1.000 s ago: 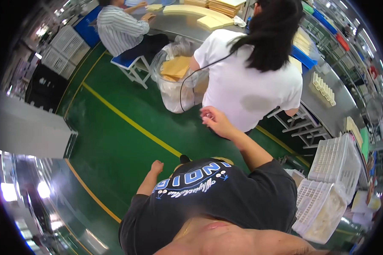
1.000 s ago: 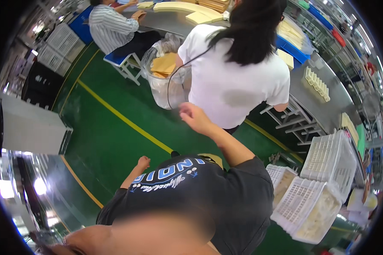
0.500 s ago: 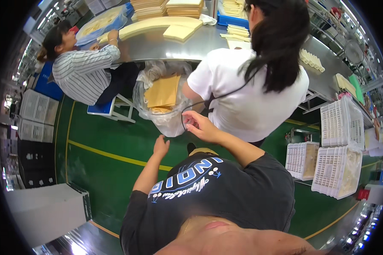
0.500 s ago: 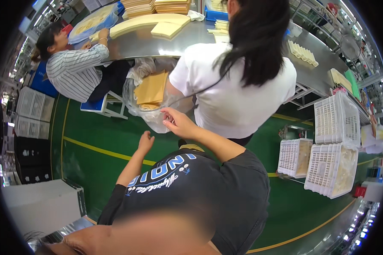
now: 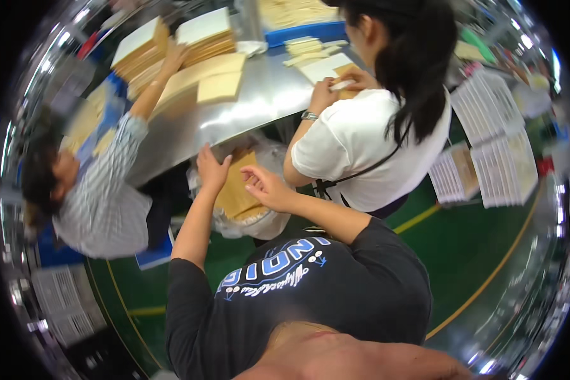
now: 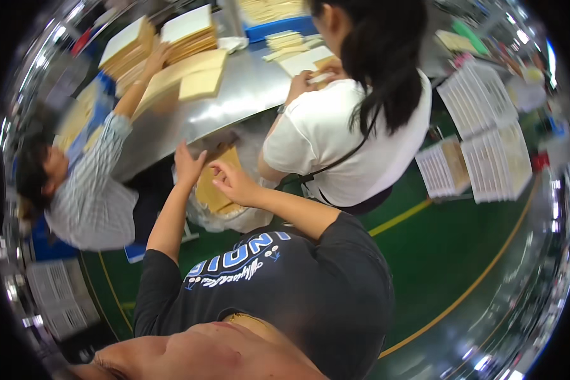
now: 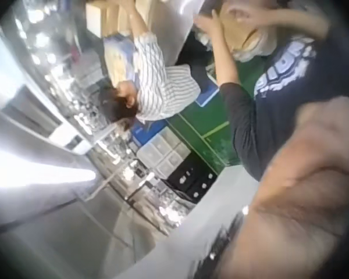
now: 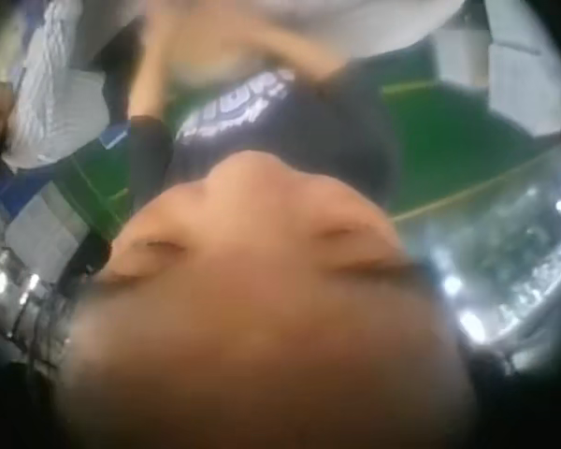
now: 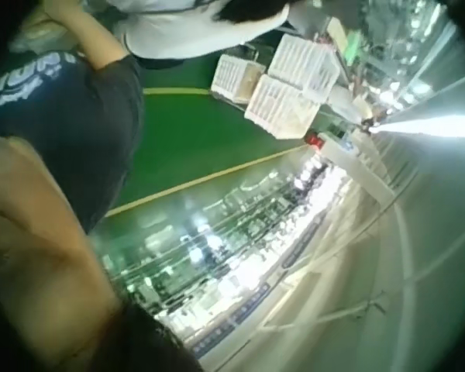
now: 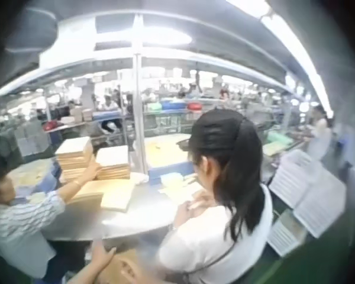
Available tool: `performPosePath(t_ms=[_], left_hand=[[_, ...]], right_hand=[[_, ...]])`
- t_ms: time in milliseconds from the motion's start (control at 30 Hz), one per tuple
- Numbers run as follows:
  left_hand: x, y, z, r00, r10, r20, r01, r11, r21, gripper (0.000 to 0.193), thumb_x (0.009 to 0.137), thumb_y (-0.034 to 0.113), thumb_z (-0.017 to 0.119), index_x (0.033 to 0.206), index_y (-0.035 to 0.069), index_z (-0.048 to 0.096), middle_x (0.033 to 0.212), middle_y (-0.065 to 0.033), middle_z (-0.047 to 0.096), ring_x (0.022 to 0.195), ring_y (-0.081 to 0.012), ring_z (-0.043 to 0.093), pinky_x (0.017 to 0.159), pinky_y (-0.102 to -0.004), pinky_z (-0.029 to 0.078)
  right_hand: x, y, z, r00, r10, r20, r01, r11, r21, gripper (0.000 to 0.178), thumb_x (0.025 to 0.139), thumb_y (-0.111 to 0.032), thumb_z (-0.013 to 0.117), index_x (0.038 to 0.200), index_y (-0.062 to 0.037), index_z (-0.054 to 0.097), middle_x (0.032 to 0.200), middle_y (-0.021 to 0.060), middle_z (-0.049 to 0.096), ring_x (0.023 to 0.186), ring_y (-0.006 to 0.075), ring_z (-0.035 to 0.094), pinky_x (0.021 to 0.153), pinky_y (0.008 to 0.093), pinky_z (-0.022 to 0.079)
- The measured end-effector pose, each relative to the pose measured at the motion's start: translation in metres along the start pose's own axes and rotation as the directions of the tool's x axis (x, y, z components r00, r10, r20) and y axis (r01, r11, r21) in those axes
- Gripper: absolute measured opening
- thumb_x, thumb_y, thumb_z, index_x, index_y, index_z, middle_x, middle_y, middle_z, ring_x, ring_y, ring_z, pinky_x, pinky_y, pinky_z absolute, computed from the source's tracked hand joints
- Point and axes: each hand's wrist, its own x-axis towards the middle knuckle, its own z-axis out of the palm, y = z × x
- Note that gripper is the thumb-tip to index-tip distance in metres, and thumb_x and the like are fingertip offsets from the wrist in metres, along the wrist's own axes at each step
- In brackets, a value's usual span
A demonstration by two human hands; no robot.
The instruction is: Assembling white plastic components by applying a liquid with a brush and fitting pieces together at an assembly line.
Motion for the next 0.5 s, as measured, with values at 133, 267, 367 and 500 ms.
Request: performPosePath(t_ms=[133,267,367,500], left_hand=[[0.069,-0.037,0.012,0.993,0.106,0.045,-0.104,0.994,-0.038,0.072,0.067,0.035,0.064,0.121,0.000,0.032,0.122,-0.0250,0.035,0.113,-0.0383,0.033,0.095,-0.0423,0.028],[0.127,-0.057,0.028,0.995,0.060,0.074,-0.065,0.996,0.064,0.081,0.065,0.043,0.064,0.125,0.001,0.027,0.123,-0.0248,0.033,0.112,-0.0388,0.035,0.093,-0.0438,0.030],[0.167,-0.056,0.033,0.990,-0.060,0.130,0.049,0.995,0.091,0.082,0.067,0.046,0.061,0.127,0.005,0.025,0.126,-0.0255,0.030,0.117,-0.0397,0.028,0.096,-0.0454,0.026],[0.205,-0.069,0.054,0.985,-0.134,0.112,0.115,0.981,0.157,0.086,0.065,0.050,0.061,0.129,0.009,0.022,0.127,-0.0260,0.028,0.117,-0.0410,0.026,0.096,-0.0450,0.027]], right_hand=[[0.051,0.024,0.031,0.961,-0.001,-0.278,-0.013,0.999,-0.049,0.031,0.076,-0.007,0.053,0.105,-0.0018,0.044,0.093,0.0108,0.048,0.075,0.0171,0.051,0.067,0.0273,0.043],[0.120,0.049,0.045,0.882,0.048,-0.468,-0.125,0.983,-0.135,0.038,0.072,-0.010,0.057,0.105,0.0005,0.042,0.096,0.0170,0.046,0.080,0.0243,0.051,0.073,0.0335,0.042],[0.178,0.073,0.042,0.748,0.064,-0.661,-0.304,0.918,-0.255,0.042,0.070,-0.011,0.056,0.106,0.0024,0.039,0.100,0.0204,0.043,0.091,0.0318,0.046,0.079,0.0391,0.040],[0.229,0.099,0.024,0.716,0.162,-0.679,-0.449,0.851,-0.271,0.044,0.069,-0.011,0.055,0.107,0.0032,0.037,0.105,0.0223,0.040,0.099,0.0366,0.039,0.083,0.0416,0.037]])
